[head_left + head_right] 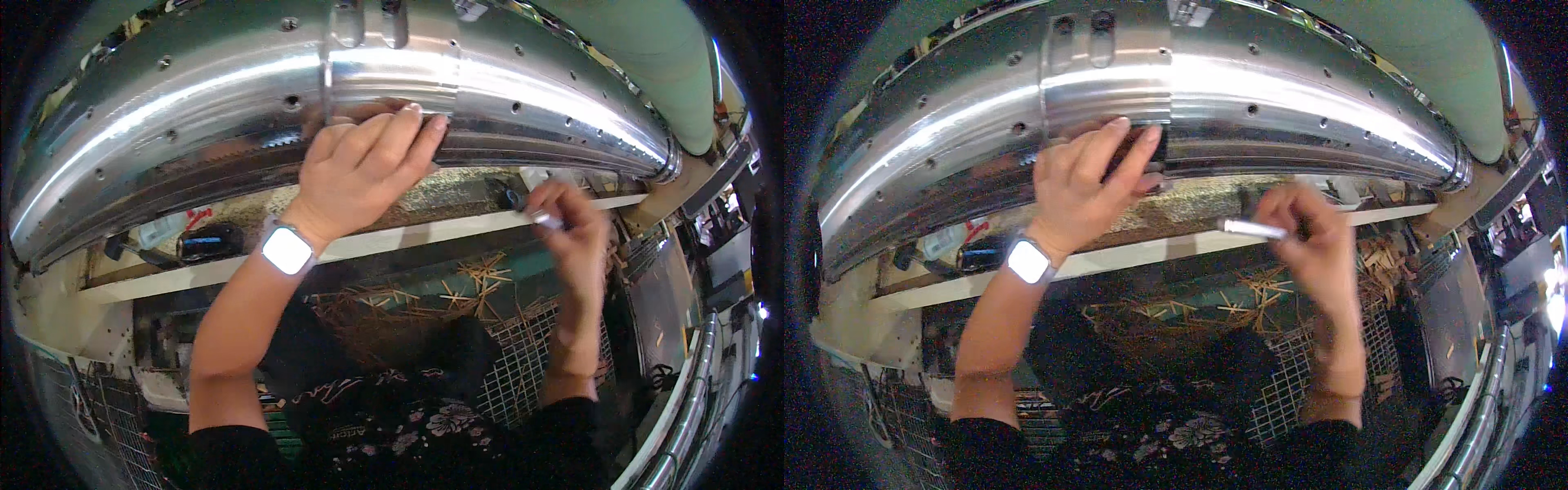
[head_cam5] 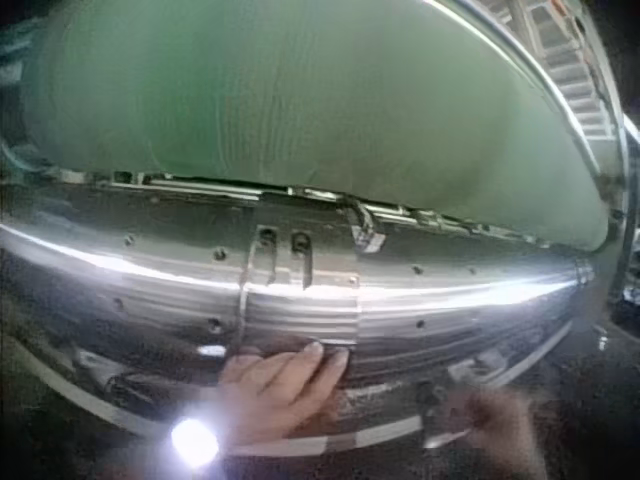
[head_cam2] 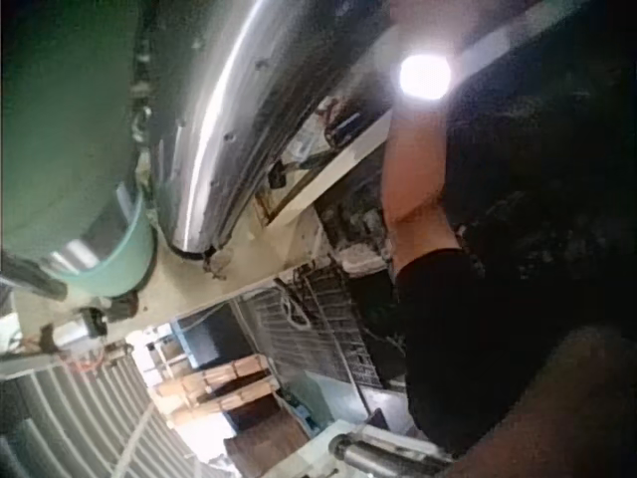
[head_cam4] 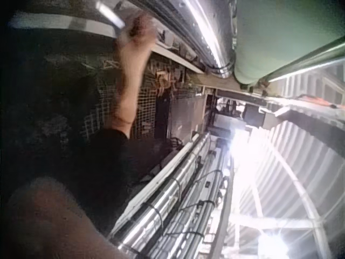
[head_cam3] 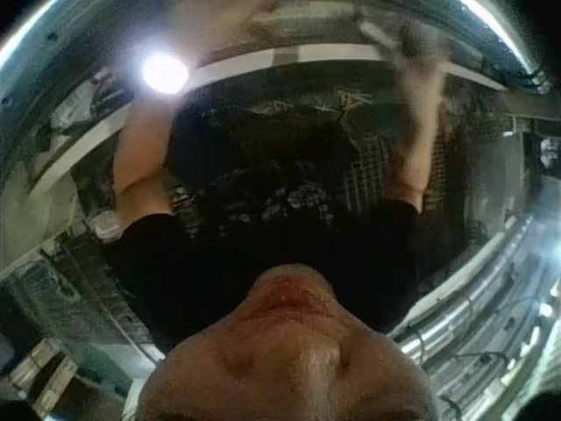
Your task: The person uses an Allen key to loosen and tighten bolts on a large cylindrical metal component. They remove a metal bracket, reposition it, and then reattach it to the cylinder, securing it with bolts.
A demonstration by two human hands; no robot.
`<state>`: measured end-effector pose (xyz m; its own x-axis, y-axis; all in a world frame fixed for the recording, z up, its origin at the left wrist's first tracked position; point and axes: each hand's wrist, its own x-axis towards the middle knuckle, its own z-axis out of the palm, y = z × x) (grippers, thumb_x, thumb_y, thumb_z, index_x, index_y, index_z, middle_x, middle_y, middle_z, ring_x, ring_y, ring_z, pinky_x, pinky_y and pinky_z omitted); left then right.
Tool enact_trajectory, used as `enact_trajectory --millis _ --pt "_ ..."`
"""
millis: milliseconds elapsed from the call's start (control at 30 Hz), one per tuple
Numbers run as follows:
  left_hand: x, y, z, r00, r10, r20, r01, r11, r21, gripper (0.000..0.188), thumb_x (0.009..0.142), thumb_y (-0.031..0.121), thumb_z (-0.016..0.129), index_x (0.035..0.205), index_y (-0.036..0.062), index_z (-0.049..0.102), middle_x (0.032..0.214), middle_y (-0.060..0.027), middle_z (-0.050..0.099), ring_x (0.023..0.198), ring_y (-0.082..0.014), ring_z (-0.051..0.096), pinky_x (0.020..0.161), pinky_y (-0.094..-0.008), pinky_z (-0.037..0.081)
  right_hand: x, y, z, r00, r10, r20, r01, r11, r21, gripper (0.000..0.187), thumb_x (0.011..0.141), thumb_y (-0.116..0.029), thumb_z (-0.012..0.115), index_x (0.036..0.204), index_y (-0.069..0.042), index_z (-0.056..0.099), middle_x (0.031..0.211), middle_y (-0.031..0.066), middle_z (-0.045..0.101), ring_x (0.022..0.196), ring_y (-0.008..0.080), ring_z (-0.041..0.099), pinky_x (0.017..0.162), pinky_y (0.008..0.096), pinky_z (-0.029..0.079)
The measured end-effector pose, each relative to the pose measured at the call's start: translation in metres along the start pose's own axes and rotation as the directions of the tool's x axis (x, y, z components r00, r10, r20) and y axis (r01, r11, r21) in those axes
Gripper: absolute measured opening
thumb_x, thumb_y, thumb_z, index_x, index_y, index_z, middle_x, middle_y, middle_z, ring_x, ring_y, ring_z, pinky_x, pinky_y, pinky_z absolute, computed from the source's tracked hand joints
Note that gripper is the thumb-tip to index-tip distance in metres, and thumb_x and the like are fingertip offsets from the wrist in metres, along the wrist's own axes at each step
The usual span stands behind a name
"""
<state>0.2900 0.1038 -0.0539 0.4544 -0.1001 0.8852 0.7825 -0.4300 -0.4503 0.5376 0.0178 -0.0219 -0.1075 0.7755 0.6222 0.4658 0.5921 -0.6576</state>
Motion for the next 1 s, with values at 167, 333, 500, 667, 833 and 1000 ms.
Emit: enact_trajectory --millis 167,333,500,667,833,1000 --pt "0.001 0.012 -0.002 0.985 -0.139 0.100 0.138 0.990 0.023 0.045 0.073 0.034 0.068 0.117 0.0283 0.058 0.115 0.0044 0.049 0.100 -0.0145 0.047 0.079 -0.0320 0.035 -0.075 0.150 0.013 0.959 0.281 -0.044 -0.282 0.921 -0.269 0.022 0.067 0.003 0.061 0.087 -0.004 0.057 0.073 0.0071 0.053 0.061 0.0184 0.050 0.059 0.0285 0.042" --pt "0.000 0.032 -0.003 0.929 -0.331 0.165 0.304 0.938 0.166 0.054 0.068 0.035 0.074 0.119 0.0281 0.058 0.126 0.0032 0.043 0.108 -0.0153 0.041 0.090 -0.0348 0.029 -0.055 0.280 -0.041 0.990 0.011 -0.138 -0.112 0.652 -0.750 0.023 0.073 -0.010 0.063 0.092 -0.007 0.050 0.086 0.0151 0.056 0.070 0.0357 0.058 0.058 0.0452 0.047" --pt "-0.007 0.037 0.013 0.977 -0.211 -0.040 0.214 0.946 0.242 0.036 0.073 0.021 0.071 0.108 0.0216 0.063 0.124 -0.0035 0.047 0.103 -0.0177 0.047 0.087 -0.0343 0.034 -0.015 0.355 -0.126 0.894 0.201 -0.401 -0.448 0.412 -0.793 0.023 0.082 -0.019 0.054 0.100 -0.005 0.051 0.091 0.0216 0.060 0.078 0.0406 0.058 0.064 0.0487 0.045" --pt "-0.007 0.035 0.019 0.990 -0.102 -0.095 0.120 0.970 0.210 0.032 0.073 0.017 0.064 0.105 0.0196 0.063 0.113 -0.0119 0.054 0.104 -0.0230 0.048 0.086 -0.0383 0.036 -0.060 0.353 -0.098 0.819 0.533 -0.212 -0.573 0.738 -0.357 0.030 0.084 -0.028 0.055 0.089 0.001 0.057 0.074 0.0144 0.052 0.068 0.0311 0.048 0.062 0.0388 0.037" --pt "-0.011 0.030 0.015 0.990 -0.070 -0.122 0.089 0.982 0.164 0.029 0.075 0.018 0.061 0.103 0.0205 0.062 0.118 -0.0097 0.051 0.105 -0.0202 0.050 0.091 -0.0375 0.035 -0.075 0.160 -0.024 0.772 0.565 0.292 -0.609 0.526 0.594 0.019 0.092 -0.019 0.049 0.098 -0.003 0.057 0.063 -0.0031 0.041 0.056 0.0085 0.040 0.049 0.0226 0.032" --pt "-0.015 0.026 0.011 0.990 -0.073 -0.120 0.085 0.991 0.102 0.030 0.075 0.021 0.061 0.104 0.0178 0.058 0.120 -0.0070 0.050 0.105 -0.0183 0.051 0.094 -0.0357 0.033 -0.006 0.003 0.017 0.970 0.228 0.083 -0.220 0.677 0.702 0.014 0.092 -0.011 0.045 0.101 -0.001 0.049 0.068 0.0059 0.050 0.055 0.0156 0.050 0.052 0.0298 0.044"
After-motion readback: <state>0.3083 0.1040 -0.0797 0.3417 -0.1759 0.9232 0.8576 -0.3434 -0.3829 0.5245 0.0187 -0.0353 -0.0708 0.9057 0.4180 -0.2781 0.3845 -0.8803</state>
